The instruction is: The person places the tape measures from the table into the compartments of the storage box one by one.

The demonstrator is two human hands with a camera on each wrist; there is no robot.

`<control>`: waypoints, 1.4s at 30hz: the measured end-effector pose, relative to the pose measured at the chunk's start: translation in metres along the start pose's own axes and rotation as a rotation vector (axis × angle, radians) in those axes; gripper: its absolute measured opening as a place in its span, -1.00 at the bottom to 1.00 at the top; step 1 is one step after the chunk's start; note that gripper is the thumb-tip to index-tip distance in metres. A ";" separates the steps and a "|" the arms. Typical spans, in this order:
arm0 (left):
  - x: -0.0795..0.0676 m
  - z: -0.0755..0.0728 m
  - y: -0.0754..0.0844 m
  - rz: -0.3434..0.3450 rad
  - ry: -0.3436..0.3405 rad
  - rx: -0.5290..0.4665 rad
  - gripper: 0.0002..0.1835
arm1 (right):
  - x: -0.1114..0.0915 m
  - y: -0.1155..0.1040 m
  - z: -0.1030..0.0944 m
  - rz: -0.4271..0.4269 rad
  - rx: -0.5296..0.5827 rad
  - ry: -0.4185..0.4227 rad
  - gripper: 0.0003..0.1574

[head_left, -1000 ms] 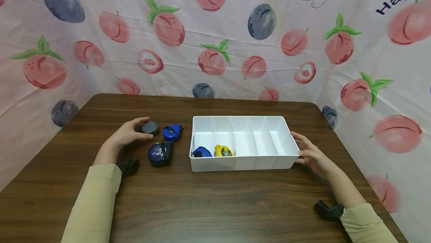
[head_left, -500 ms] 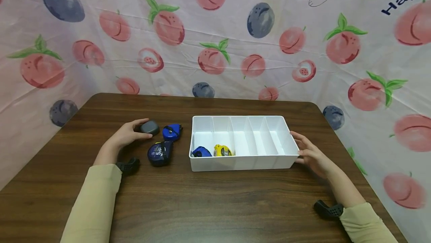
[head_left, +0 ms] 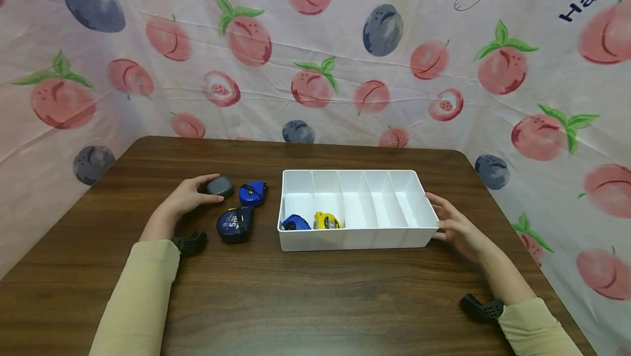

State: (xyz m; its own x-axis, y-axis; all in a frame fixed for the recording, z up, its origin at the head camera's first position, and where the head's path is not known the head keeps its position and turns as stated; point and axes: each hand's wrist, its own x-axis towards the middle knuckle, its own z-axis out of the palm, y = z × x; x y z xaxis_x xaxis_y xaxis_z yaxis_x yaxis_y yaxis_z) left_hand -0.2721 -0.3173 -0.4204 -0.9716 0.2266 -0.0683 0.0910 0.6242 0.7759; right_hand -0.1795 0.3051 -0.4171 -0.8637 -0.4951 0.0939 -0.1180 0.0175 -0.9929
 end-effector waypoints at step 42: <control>-0.012 0.003 0.019 0.085 0.268 0.006 -0.27 | -0.002 -0.002 -0.001 0.010 0.001 0.004 -0.23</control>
State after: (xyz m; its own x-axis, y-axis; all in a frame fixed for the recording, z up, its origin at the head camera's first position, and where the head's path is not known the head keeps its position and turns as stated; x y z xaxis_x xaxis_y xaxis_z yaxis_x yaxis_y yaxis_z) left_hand -0.2582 -0.3063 -0.4067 -0.9835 0.0732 0.1657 0.1752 0.6160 0.7680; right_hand -0.1782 0.3067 -0.4155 -0.8666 -0.4918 0.0846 -0.1091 0.0212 -0.9938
